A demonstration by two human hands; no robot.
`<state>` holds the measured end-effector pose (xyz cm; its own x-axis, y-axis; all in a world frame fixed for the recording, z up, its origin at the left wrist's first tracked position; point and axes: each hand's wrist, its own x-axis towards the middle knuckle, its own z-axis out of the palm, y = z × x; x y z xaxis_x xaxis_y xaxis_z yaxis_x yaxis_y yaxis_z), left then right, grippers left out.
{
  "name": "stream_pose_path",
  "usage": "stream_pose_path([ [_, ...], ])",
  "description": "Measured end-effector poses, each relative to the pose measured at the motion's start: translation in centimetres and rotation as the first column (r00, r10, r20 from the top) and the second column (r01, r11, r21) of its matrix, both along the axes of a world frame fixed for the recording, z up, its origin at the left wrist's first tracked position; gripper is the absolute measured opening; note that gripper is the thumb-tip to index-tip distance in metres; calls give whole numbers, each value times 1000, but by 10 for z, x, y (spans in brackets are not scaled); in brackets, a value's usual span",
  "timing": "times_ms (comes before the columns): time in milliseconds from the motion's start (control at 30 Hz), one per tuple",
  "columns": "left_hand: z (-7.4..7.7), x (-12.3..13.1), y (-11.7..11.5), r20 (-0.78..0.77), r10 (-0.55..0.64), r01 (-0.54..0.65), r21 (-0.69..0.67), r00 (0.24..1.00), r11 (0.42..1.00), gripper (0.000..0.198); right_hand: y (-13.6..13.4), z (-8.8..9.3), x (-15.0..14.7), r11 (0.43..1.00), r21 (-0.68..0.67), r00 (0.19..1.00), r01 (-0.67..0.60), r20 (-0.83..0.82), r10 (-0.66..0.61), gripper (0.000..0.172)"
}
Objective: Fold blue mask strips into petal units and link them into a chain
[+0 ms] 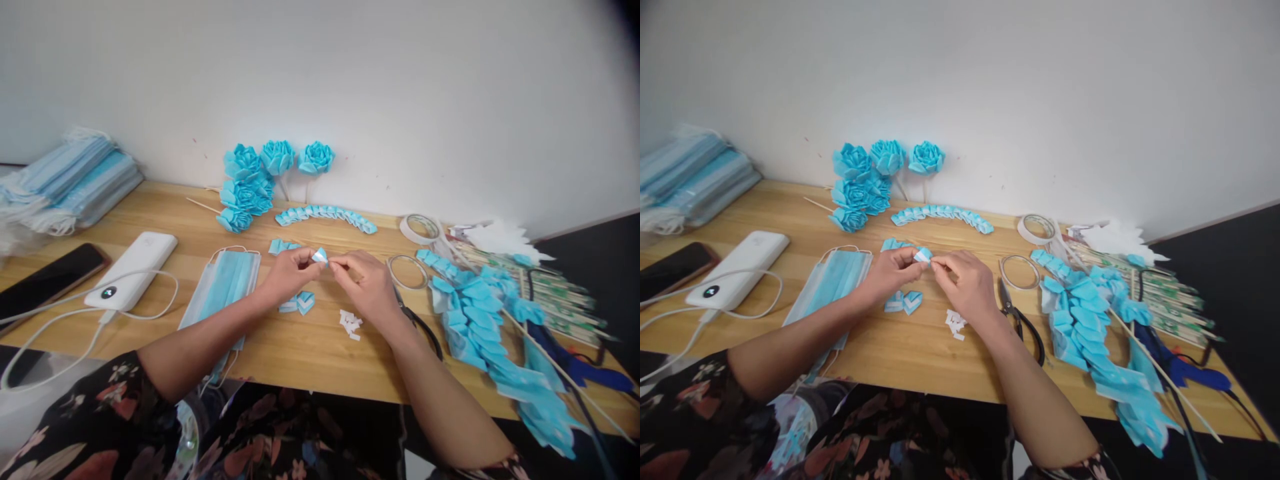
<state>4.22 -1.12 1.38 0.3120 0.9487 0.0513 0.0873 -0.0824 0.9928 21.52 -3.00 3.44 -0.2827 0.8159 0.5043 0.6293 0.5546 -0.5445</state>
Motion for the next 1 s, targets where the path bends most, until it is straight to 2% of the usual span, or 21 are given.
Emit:
stream_pose_path([
  [333, 1, 0, 0, -5, -2, 2, 0, 1000, 1000, 20, 0, 0, 0, 1000, -7, 1000, -2, -8, 2, 16],
  [433, 3, 0, 0, 18, -11, 12, -14, 1000, 1000, 22, 1, -1, 2, 999, -46, 997, 18, -75, -22, 16],
  [533, 5, -1, -1, 29, -24, 24, -22, 999, 999, 24, 4, -3, 5, 980, -191, 958, 49, -269, -100, 20],
  [633, 5, -3, -1, 0, -44, 44, -12, 999, 999, 26, 9, -5, 6, 901, -416, 871, -119, -479, -106, 38],
  [700, 4, -3, -1, -18, -69, 68, -13, 997, 998, 27, 10, -6, 6, 845, -481, 831, -233, -550, -84, 44],
  [767, 5, -3, -1, -28, -91, 90, -22, 995, 996, 27, 9, -7, 4, 839, -481, 830, -255, -555, -65, 44],
  [833, 5, -2, -1, -44, -101, 101, -17, 994, 995, 28, 8, -8, 3, 863, -451, 853, -227, -520, -47, 42],
  [1000, 3, 0, 0, -145, -34, 49, 103, 989, 993, 25, 3, -7, -1, 896, -413, 906, -162, -422, -31, 39],
])
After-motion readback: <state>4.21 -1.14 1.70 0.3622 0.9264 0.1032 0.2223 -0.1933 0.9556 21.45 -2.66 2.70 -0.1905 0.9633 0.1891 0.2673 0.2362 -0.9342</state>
